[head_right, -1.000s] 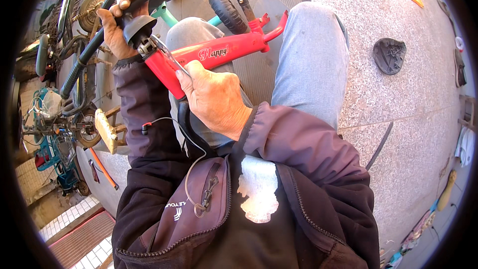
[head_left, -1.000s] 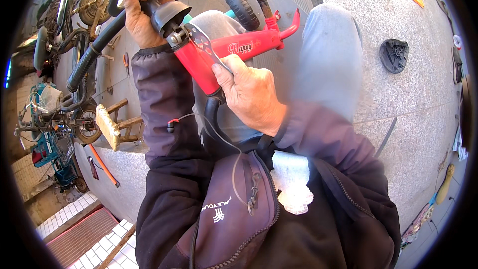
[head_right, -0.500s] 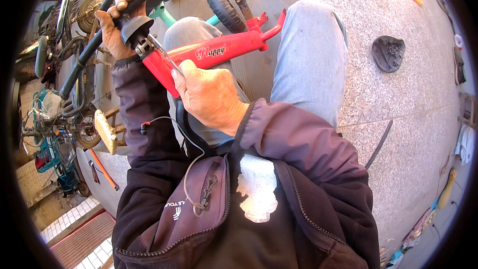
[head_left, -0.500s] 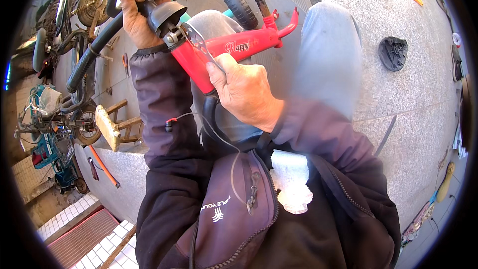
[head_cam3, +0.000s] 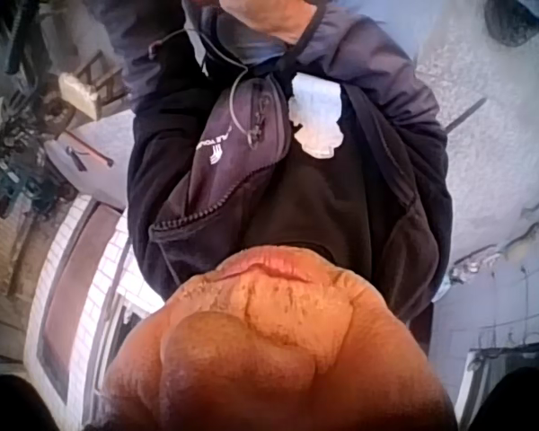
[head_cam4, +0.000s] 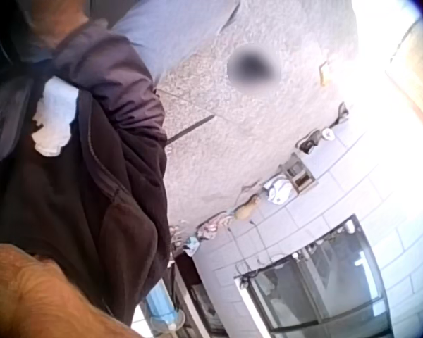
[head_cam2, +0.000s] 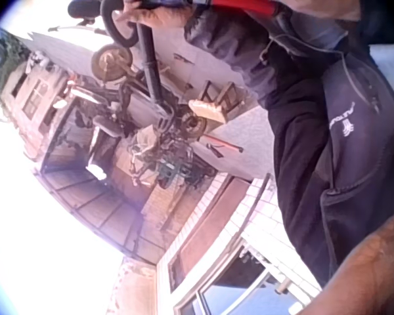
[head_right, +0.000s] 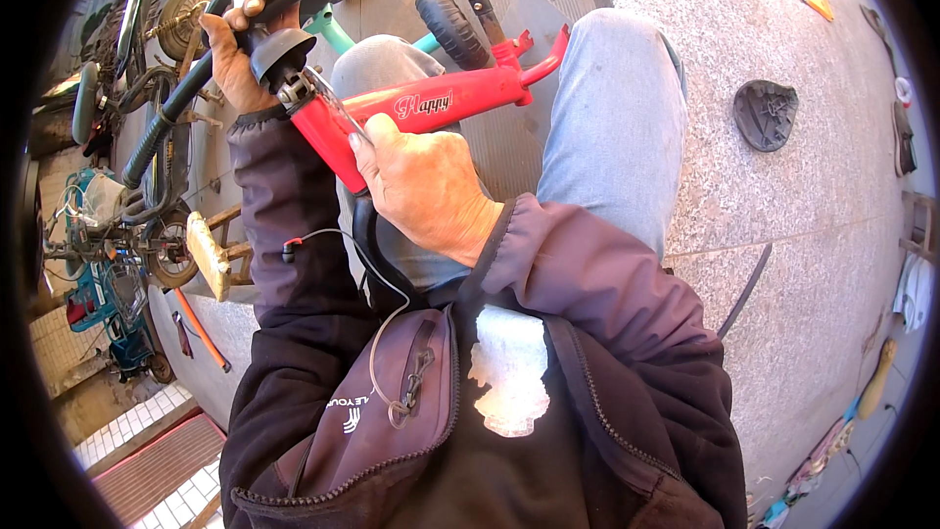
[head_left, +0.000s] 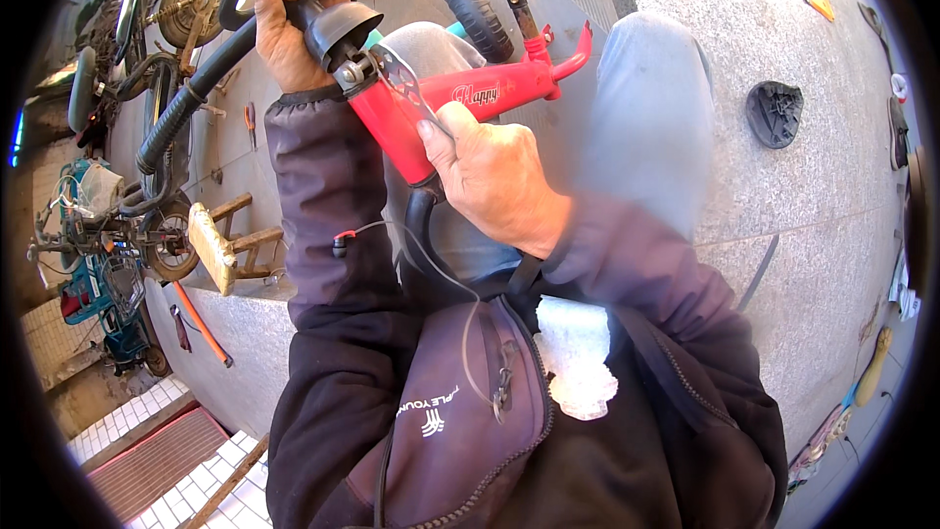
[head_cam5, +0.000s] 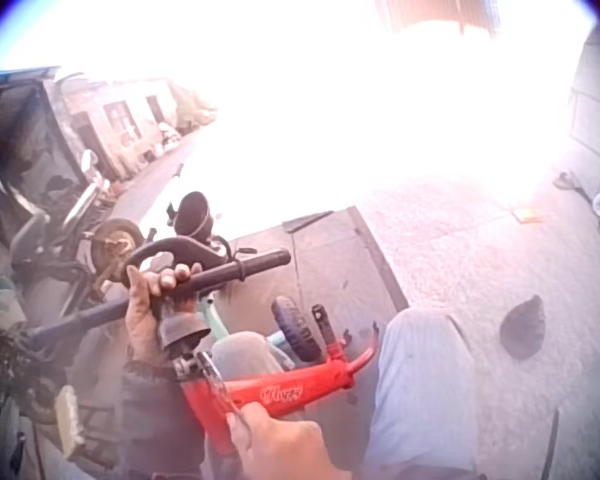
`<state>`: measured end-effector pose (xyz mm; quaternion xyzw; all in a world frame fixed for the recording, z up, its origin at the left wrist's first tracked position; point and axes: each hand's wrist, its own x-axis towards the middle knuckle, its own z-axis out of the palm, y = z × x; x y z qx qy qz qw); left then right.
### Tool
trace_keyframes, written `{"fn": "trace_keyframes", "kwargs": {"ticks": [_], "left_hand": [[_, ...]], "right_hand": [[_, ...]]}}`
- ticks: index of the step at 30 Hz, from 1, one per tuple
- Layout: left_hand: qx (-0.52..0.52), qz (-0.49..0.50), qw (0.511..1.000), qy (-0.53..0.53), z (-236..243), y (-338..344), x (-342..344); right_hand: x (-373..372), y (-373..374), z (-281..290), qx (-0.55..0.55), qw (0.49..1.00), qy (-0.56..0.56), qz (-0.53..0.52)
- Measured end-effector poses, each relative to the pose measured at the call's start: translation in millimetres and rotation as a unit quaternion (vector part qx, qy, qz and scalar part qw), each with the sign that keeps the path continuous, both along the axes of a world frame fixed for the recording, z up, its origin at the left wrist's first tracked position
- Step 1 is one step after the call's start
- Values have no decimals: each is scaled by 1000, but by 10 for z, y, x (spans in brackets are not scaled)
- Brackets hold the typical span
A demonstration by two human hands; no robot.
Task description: The person uses a multi-tool wrench to tighten a bolt on the handlebar stem of a red scooter. They adjust the tool and apply force to secure the component while sitting on the ground.
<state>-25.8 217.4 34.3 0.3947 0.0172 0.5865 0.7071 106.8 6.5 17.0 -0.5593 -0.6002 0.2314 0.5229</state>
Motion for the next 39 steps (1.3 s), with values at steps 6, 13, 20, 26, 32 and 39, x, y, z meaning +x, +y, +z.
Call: {"fn": "trace_keyframes", "kwargs": {"ticks": [6,13,20,26,32,39], "left_hand": [[-1,16,1000,15,29,-34,38],[0,9,1000,4,8,-24,1],[-2,9,1000,6,32,-73,56],[-10,11,1000,8,24,-90,73],[-6,3,1000,0,38,-91,78],[-13,36,999,17,47,-97,31]], "right_hand": [[42,43,-40,-8,1000,-20,3],[73,48,-29,-27,999,-38,27],[224,51,39,-30,998,-13,63],[354,67,163,-54,994,-21,96],[555,108,511,-87,980,-89,156],[448,-39,165,-101,991,-7,85]]}}
